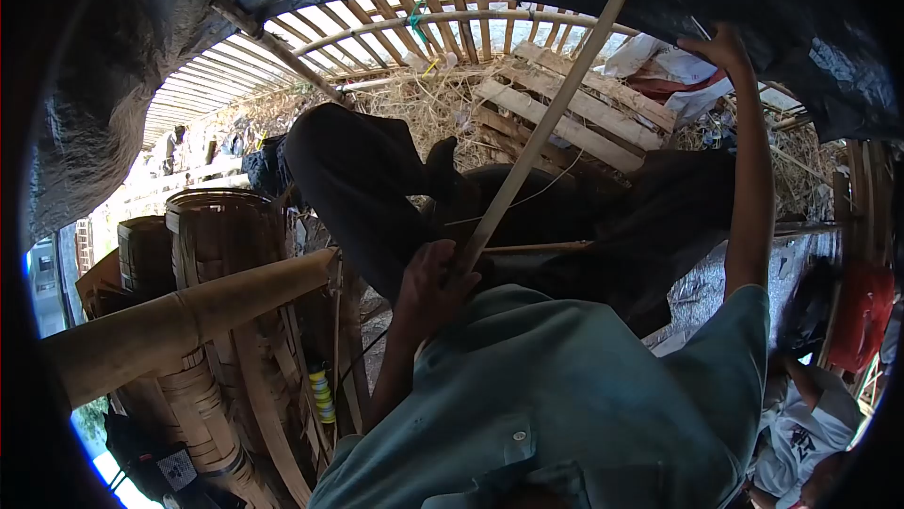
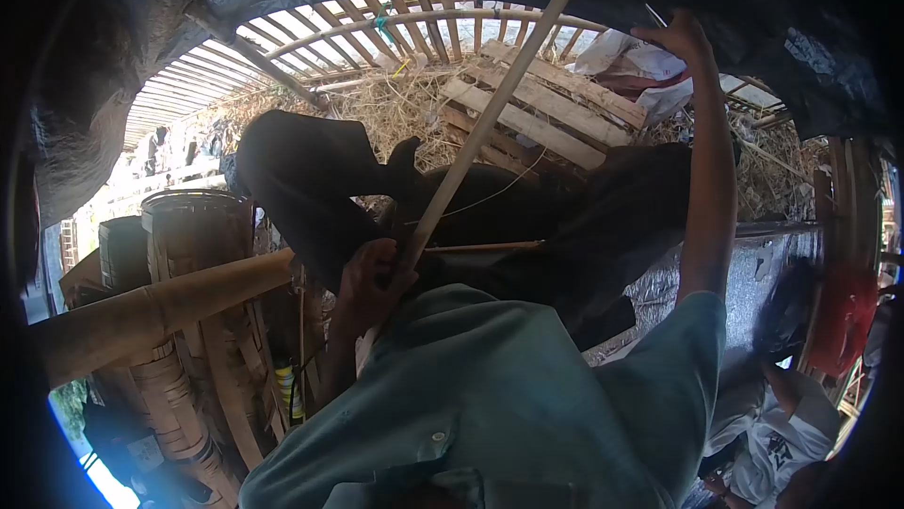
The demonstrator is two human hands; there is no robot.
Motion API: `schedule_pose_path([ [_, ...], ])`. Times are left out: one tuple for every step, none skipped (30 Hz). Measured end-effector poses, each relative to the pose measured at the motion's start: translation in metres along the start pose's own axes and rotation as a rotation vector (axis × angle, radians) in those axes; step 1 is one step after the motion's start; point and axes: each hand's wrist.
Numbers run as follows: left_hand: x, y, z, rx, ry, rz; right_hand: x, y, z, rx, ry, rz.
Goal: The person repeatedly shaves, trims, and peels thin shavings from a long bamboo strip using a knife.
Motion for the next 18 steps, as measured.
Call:
schedule_pose_path([
  [-0.004,-0.001,-0.001,-0.025,0.013,-0.007,0.004,-0.006,0.001,-0.056,-0.072,-0.052],
  [-0.007,0.0,-0.002,-0.052,0.017,-0.015,0.007,-0.011,0.002,-0.122,-0.144,-0.102],
  [-0.01,-0.002,-0.002,-0.081,0.016,-0.021,0.007,-0.014,0.003,-0.097,-0.086,-0.133],
  [-0.013,-0.008,-0.002,-0.122,0.014,-0.032,0.005,-0.014,0.004,-0.076,-0.03,-0.162],
  [-0.014,-0.01,-0.003,-0.115,-0.001,-0.023,0.003,-0.012,0.006,-0.058,0.025,-0.191],
  [-0.015,-0.011,-0.005,-0.108,-0.019,-0.013,-0.007,0.003,0.0,0.016,0.112,-0.179],
  [-0.015,-0.011,-0.006,-0.098,-0.041,0.002,-0.023,0.028,-0.01,0.088,0.195,-0.165],
  [-0.014,-0.01,-0.007,-0.1,-0.055,-0.012,-0.029,0.046,-0.015,0.159,0.277,-0.148],
  [-0.013,-0.008,-0.008,-0.099,-0.067,-0.021,-0.024,0.043,-0.011,0.12,0.225,-0.182],
  [-0.012,-0.005,-0.008,-0.094,-0.077,-0.024,-0.016,0.029,-0.006,0.087,0.17,-0.21],
  [-0.01,-0.003,-0.007,-0.094,-0.089,-0.049,-0.007,0.025,-0.004,0.059,0.113,-0.233],
  [-0.005,0.0,-0.005,-0.09,-0.095,-0.071,-0.005,0.032,-0.005,-0.011,0.101,-0.134],
  [-0.001,0.002,-0.004,-0.086,-0.089,-0.092,-0.009,0.037,-0.012,-0.069,0.093,-0.035],
  [0.004,0.005,-0.004,-0.1,-0.051,-0.067,-0.008,0.04,-0.017,-0.045,0.147,-0.017],
  [0.011,0.008,-0.001,-0.107,-0.009,-0.047,-0.008,0.043,-0.022,-0.02,0.201,-0.001],
  [0.015,0.012,0.002,-0.106,0.034,-0.032,-0.006,0.047,-0.013,0.081,0.31,-0.067],
  [0.019,0.017,0.001,-0.076,0.038,0.02,-0.006,0.045,-0.006,0.184,0.421,-0.14],
  [0.026,0.021,0.0,-0.044,0.04,0.064,-0.001,0.039,-0.001,0.153,0.359,-0.177],
])
Point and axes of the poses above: each hand's wrist, its own z-axis towards the middle knuckle, its own x-axis out of the palm, y = z × x, and after that the axes turned 6 degrees about -y, right-handed
